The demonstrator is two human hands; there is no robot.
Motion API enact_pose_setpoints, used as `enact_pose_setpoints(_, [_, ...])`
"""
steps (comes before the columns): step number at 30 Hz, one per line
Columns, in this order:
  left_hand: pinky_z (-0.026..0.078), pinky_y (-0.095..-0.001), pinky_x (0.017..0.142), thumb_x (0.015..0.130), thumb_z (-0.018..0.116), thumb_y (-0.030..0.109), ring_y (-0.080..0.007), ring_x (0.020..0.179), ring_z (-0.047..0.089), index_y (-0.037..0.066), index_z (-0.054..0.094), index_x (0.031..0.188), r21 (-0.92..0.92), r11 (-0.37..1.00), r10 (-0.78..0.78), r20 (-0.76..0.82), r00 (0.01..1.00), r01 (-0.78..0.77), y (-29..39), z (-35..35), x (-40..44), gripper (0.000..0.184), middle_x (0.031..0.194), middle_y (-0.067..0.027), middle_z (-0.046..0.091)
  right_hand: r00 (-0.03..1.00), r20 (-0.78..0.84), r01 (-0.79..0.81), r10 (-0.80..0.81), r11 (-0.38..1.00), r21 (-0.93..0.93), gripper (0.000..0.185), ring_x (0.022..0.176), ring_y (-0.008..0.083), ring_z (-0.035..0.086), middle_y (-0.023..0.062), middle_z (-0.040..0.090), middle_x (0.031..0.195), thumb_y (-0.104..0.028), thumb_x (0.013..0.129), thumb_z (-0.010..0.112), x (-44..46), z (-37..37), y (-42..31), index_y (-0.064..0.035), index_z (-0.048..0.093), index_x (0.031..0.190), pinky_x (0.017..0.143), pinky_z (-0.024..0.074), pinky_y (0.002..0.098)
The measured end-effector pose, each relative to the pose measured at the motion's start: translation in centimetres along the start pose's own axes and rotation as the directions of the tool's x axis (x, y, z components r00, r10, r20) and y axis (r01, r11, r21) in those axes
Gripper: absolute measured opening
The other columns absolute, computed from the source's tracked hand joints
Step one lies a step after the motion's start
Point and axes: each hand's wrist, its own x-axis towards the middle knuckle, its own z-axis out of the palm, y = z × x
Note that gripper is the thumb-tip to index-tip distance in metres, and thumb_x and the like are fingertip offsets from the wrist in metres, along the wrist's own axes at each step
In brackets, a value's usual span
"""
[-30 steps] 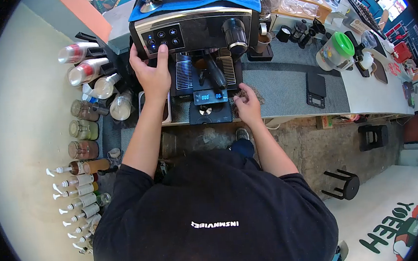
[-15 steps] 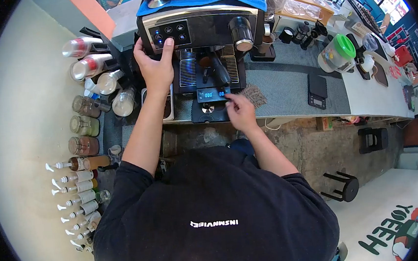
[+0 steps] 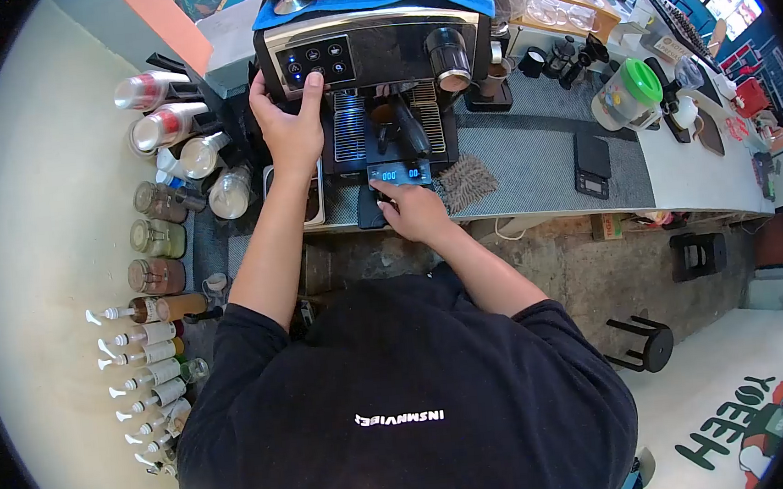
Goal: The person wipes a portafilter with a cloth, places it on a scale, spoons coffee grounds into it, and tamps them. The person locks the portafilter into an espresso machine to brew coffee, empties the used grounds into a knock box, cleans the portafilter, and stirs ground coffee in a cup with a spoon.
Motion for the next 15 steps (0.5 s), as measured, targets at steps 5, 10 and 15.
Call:
enact_pose_setpoints(5, [0.037,-0.0556,0.125,0.095,0.089,0.053,-0.0387,0.144,0.054,0.000,0.046,0.161,0.095,0.993,0.077,0.004,0.997,-0.077,0.3,-0.7,-0.7,0.096,0.152,-0.0235,0.056,0.984,0.143,-0.090,0.111,0.985,-0.148,0.064,0.090,0.0440,0.079,0.0204,0.081,0.099,-0.027,0.103,0.071,-0.1,-0.9,-1.0,-0.0284,0.056,0.165,0.085,0.0634,0.0559])
enact_pose_setpoints(10, [0.047,-0.0492,0.116,0.100,0.087,0.038,-0.0327,0.138,0.059,-0.001,0.048,0.160,0.016,1.000,0.023,0.078,0.997,-0.024,-2.5,-2.4,-5.4,0.082,0.152,-0.0203,0.058,0.992,0.110,-0.050,0.063,0.992,-0.114,0.065,0.089,0.0425,0.078,0.0185,0.078,0.097,-0.027,0.103,0.072,-0.4,-1.1,-1.2,-0.0279,0.054,0.166,0.082,0.0631,0.0561])
enact_pose_setpoints(15, [0.058,-0.0377,0.102,0.104,0.084,0.024,-0.0185,0.113,0.071,-0.002,0.059,0.150,-0.151,0.906,-0.307,0.409,0.859,0.396,-8.6,-5.2,-15.4,0.058,0.130,-0.0106,0.072,0.979,-0.199,-0.006,0.033,0.991,0.135,0.047,0.085,0.0388,0.075,0.0144,0.075,0.096,-0.020,0.100,0.077,-2.2,-2.1,-0.1,-0.0130,0.067,0.145,0.077,0.0612,0.0507])
